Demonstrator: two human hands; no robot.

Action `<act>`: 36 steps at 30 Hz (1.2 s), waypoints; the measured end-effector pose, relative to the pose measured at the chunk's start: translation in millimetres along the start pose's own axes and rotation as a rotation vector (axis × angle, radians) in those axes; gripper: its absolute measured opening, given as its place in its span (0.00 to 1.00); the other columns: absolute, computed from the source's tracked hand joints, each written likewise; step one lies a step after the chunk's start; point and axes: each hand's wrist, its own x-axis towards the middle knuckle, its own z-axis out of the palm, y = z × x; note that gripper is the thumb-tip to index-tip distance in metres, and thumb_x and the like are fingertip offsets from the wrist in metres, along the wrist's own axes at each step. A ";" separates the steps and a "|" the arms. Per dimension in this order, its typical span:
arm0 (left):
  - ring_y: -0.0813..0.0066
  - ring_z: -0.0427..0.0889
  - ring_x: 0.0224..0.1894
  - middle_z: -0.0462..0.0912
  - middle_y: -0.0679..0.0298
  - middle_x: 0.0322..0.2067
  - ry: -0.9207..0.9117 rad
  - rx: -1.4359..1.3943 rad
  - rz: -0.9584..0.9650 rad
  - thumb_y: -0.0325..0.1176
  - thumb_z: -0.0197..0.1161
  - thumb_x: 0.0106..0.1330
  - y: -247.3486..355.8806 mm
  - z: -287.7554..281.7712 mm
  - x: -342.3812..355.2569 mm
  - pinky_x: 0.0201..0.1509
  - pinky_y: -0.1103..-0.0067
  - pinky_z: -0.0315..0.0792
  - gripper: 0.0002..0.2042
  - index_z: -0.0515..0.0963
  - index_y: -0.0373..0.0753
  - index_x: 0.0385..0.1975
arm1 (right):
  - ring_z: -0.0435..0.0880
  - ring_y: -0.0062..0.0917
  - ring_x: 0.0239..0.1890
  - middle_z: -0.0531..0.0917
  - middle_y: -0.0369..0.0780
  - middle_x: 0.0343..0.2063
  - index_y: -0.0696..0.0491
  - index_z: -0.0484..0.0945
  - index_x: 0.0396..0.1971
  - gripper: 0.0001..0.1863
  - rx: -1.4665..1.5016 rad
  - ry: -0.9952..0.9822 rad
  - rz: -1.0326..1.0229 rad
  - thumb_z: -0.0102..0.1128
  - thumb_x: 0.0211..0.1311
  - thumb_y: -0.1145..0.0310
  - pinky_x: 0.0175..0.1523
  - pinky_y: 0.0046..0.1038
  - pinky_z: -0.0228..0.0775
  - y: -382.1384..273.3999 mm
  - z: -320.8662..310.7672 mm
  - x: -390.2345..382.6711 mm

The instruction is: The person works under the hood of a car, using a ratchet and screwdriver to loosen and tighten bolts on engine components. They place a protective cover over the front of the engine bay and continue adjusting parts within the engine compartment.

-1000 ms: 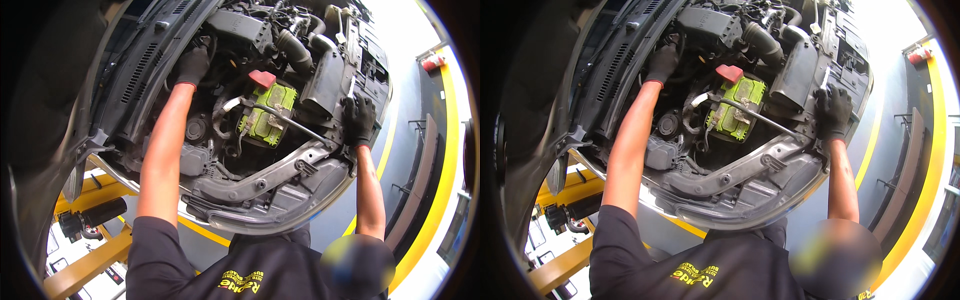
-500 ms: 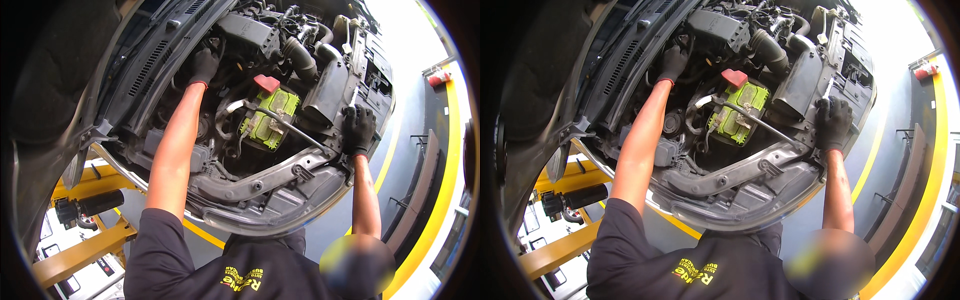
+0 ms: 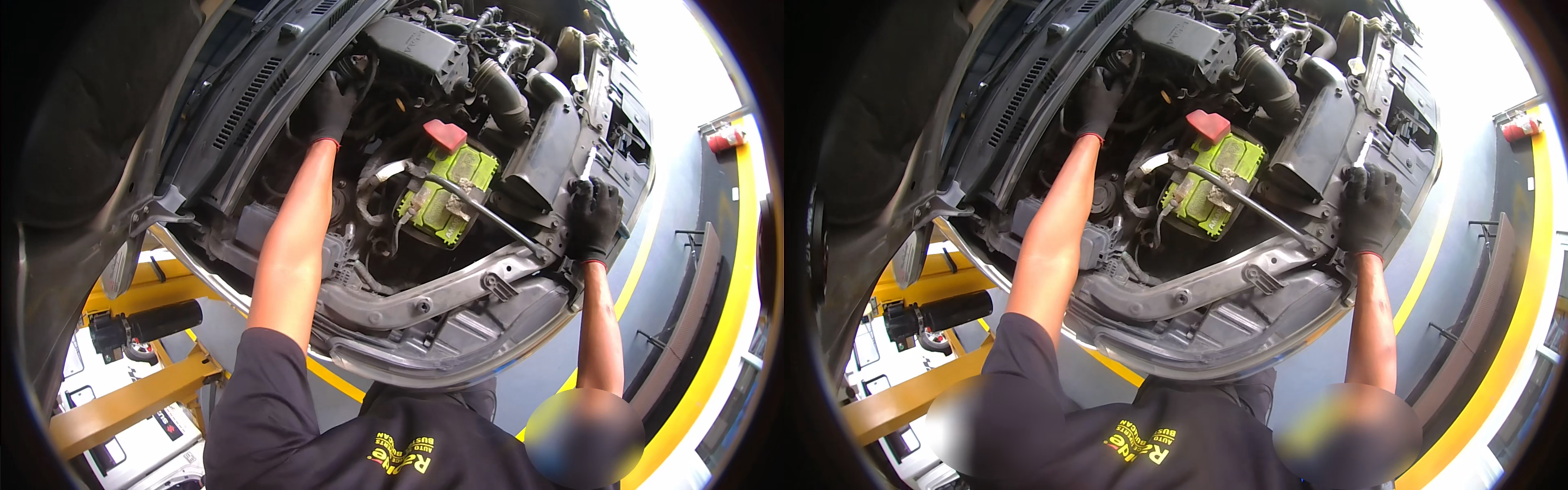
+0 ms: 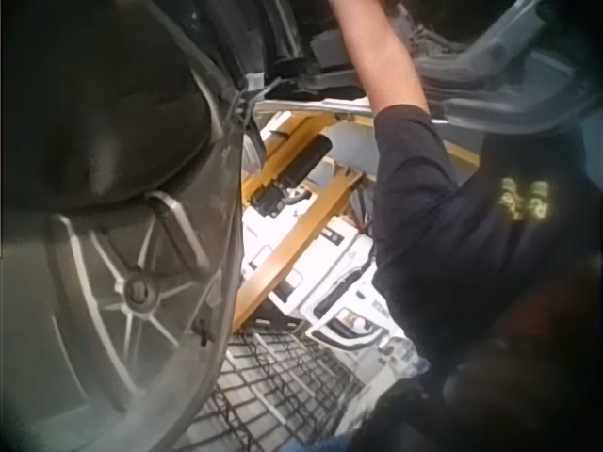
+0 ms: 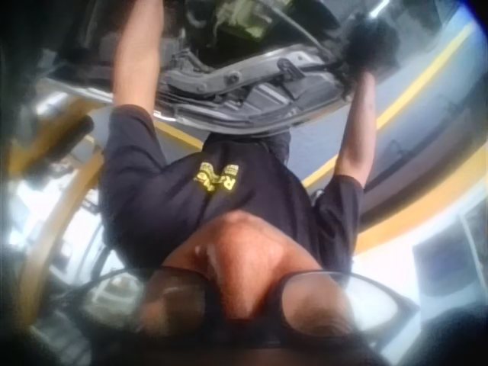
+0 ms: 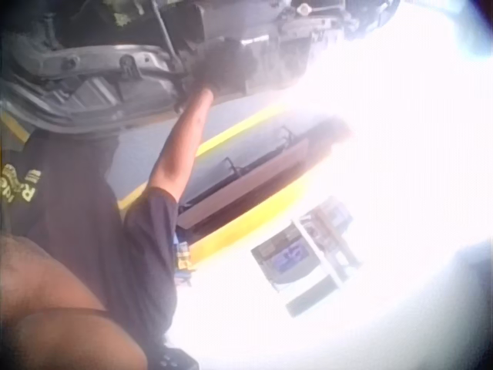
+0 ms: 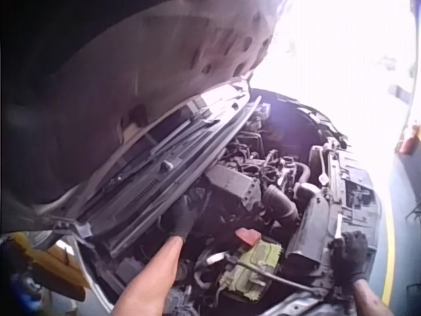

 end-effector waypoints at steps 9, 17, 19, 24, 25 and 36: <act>0.42 0.86 0.63 0.86 0.42 0.60 0.351 0.125 0.154 0.38 0.73 0.70 0.9 32.4 3.6 0.65 0.53 0.79 0.26 0.77 0.34 0.65 | 0.81 0.49 0.54 0.84 0.46 0.51 0.50 0.84 0.55 0.19 -0.056 0.002 -0.165 0.71 0.66 0.64 0.59 0.51 0.74 -0.1 -4.9 2.0; 0.47 0.83 0.69 0.85 0.45 0.66 0.309 0.074 0.263 0.41 0.71 0.72 -102.0 110.5 45.8 0.72 0.60 0.76 0.29 0.77 0.35 0.70 | 0.82 0.48 0.54 0.85 0.44 0.50 0.50 0.83 0.56 0.20 -0.018 -0.021 -0.114 0.71 0.64 0.68 0.58 0.51 0.74 0.3 7.6 3.2; 0.45 0.84 0.68 0.85 0.41 0.65 0.394 -0.004 0.175 0.37 0.68 0.74 -56.6 127.3 33.4 0.71 0.59 0.77 0.26 0.78 0.34 0.70 | 0.82 0.47 0.53 0.86 0.45 0.50 0.51 0.83 0.54 0.17 -0.030 -0.035 -0.070 0.70 0.65 0.69 0.58 0.50 0.75 10.0 0.8 0.5; 0.42 0.82 0.70 0.83 0.36 0.65 0.216 0.119 0.125 0.37 0.67 0.74 -68.5 94.3 32.0 0.73 0.59 0.76 0.27 0.77 0.35 0.72 | 0.83 0.45 0.53 0.87 0.43 0.51 0.51 0.83 0.50 0.15 0.030 0.025 -0.109 0.70 0.63 0.71 0.58 0.49 0.76 7.8 13.1 5.5; 0.42 0.81 0.71 0.82 0.36 0.66 0.001 0.148 0.088 0.39 0.68 0.74 -67.0 87.1 27.6 0.74 0.59 0.75 0.29 0.76 0.35 0.73 | 0.83 0.44 0.53 0.87 0.42 0.51 0.51 0.83 0.49 0.15 -0.001 0.030 -0.148 0.70 0.62 0.71 0.58 0.49 0.76 9.6 11.4 2.7; 0.42 0.81 0.72 0.80 0.38 0.69 0.068 0.084 0.243 0.44 0.69 0.74 -81.3 72.0 23.9 0.72 0.58 0.77 0.30 0.75 0.34 0.72 | 0.83 0.45 0.61 0.87 0.45 0.56 0.50 0.85 0.56 0.17 -0.168 0.096 -0.163 0.72 0.70 0.67 0.66 0.47 0.75 -8.8 -0.9 2.6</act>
